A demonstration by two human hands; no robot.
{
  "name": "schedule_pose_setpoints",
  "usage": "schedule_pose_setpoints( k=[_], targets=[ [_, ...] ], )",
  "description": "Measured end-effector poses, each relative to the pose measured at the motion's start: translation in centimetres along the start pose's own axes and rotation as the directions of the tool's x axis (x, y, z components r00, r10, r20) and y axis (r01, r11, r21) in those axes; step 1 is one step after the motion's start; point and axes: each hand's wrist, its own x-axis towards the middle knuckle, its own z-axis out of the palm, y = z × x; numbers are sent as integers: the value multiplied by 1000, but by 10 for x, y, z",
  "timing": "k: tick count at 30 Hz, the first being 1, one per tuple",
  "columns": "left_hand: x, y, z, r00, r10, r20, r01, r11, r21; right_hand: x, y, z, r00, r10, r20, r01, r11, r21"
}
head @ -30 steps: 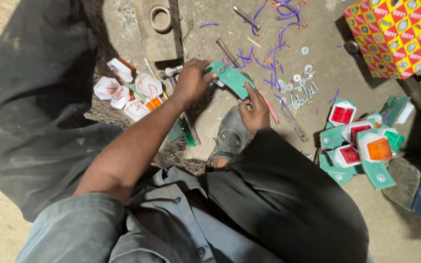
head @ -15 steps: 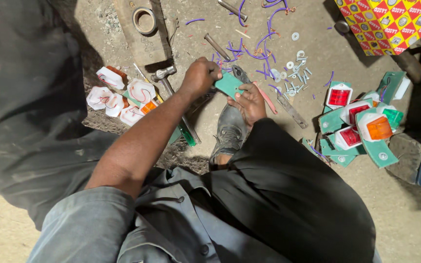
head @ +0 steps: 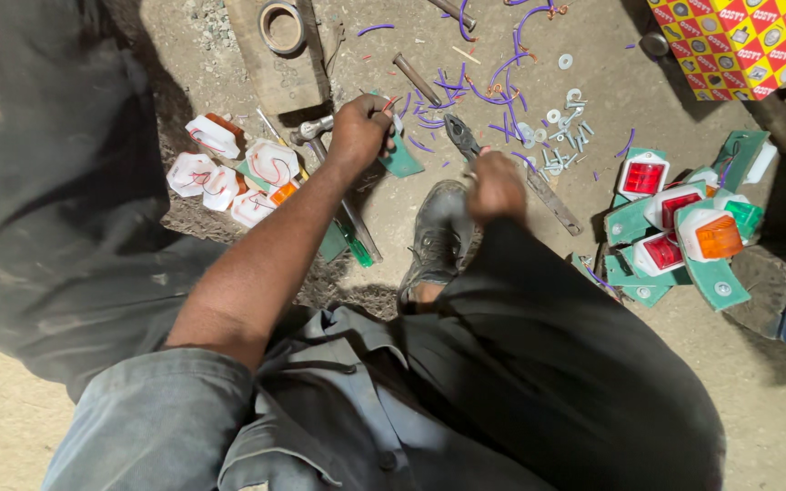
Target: The person assembles small traffic light units by attaching colored lenses to green metal plates, connecting wires, and securing them with screws and nuts. The person uses pliers and a hammer to manipulate components and fastens the parts together.
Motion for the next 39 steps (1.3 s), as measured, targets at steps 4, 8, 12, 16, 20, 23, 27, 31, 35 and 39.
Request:
schedule_pose_setpoints(
  k=[4,8,12,16,20,23,27,31,35,39],
  targets=[
    [1,0,3,998,-60,6,60,998,-33,-28,16,-8,997,-68,-21,52,901,-431],
    [0,-8,15,1000,6,7,-5,996,-90,-23,28,-4,987,25,156,38,922,-385],
    [6,-20,19,997,60,54,-51,987,-150,0,53,-10,865,272,422,-216,960,-176],
    [7,-29,24,995,41,91,-24,982,-188,11,61,-8,553,292,780,-790,482,379],
    [6,-24,25,995,-39,93,58,973,-222,18,39,1,509,150,847,-829,348,437],
    [2,-15,25,995,-36,89,56,972,-230,17,14,3,573,160,804,-810,260,526],
    [-7,-4,29,997,39,68,-31,993,-109,14,-12,-4,652,200,732,-744,355,566],
    [-13,2,31,998,50,28,-49,998,-25,10,-32,-15,854,198,481,-465,707,533],
    [-15,4,32,997,77,-12,-76,997,12,7,-50,-21,940,240,241,-265,961,76],
    [-14,2,33,993,69,98,-68,998,-16,2,-49,-18,960,216,181,-227,973,44]
  ],
)
